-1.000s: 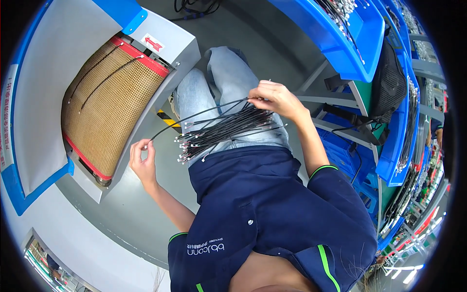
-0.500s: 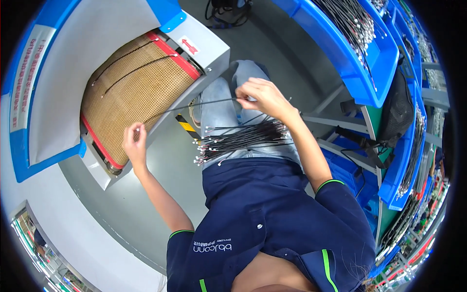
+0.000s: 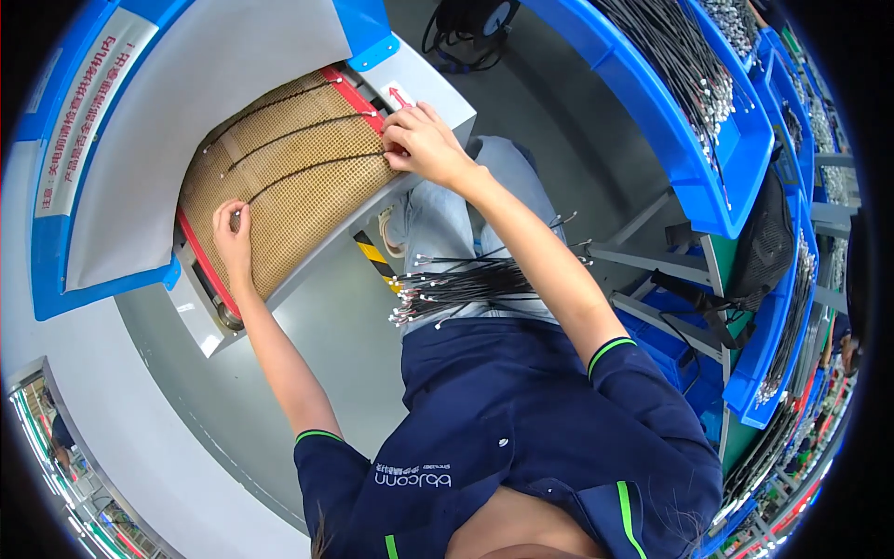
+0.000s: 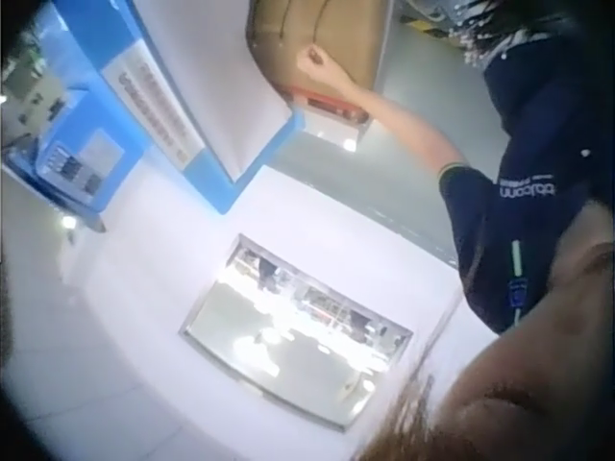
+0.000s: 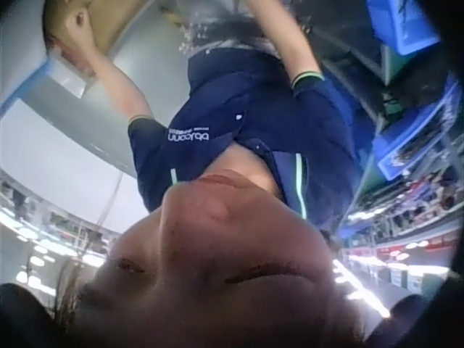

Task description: The person applies heat-shrink tubes onto electrical wires using a thermal machine, shrinking the tubes into place.

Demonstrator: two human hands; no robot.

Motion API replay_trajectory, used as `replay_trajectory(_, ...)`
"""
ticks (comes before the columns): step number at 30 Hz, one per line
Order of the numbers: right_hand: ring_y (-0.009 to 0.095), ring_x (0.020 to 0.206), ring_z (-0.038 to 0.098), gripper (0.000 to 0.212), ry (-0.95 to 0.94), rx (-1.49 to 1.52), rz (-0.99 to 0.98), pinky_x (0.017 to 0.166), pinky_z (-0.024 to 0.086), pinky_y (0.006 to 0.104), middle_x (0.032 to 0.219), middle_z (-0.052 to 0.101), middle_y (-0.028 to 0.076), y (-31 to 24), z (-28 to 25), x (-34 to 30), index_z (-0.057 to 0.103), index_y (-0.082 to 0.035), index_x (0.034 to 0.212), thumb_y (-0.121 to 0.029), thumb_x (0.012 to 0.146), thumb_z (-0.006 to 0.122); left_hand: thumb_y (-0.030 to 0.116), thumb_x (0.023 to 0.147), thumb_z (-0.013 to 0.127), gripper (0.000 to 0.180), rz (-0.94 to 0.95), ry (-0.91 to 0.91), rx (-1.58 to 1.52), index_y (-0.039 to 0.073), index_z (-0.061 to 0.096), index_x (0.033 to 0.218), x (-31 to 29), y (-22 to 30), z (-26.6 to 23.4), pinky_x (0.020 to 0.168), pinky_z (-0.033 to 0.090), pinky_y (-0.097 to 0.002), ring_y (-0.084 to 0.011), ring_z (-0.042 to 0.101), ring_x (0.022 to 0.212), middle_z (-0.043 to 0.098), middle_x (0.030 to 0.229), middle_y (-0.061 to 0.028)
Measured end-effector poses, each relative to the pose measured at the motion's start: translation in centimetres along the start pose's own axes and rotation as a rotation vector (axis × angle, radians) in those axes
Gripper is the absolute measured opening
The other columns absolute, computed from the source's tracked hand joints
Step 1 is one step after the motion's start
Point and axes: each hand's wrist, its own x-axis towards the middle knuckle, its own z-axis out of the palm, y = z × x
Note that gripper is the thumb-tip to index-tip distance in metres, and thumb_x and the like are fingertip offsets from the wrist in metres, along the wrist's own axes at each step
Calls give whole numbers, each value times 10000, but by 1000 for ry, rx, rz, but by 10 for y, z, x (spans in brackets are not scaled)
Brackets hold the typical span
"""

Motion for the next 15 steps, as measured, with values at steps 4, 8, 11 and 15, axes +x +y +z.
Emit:
replay_trajectory(4,218,1074,496,178,-22,-9,-18,1056,292,447,1038,548,32,3,1,-6,598,-93,896,-166,752,672,128,847,641,146,17,-1,17,12,626,934,-2,-10,7,886,436,-323,-234,564,1024,600,1069,-96)
replay_trajectory(8,230,1073,506,179,20,165,-4,987,368,395,1057,560,49,3,-31,-39,607,-85,937,-141,777,668,129,847,634,210,-6,-15,-19,22,614,1027,-8,-1,12,924,424,-329,-237,558,1054,600,1082,-102)
replay_trajectory(11,248,1034,535,162,16,225,128,896,427,357,1034,589,65,10,-54,-97,616,-77,958,-101,800,644,130,882,600,265,61,186,37,10,573,1116,-24,10,20,927,422,-327,-224,548,1066,596,1096,-104)
replay_trajectory(15,263,909,587,116,-84,219,304,804,467,348,915,624,88,45,-71,-196,622,-50,935,-90,827,616,121,954,505,300,-5,-68,-1277,37,498,1242,-82,78,48,652,458,-223,-107,558,690,550,759,-45)
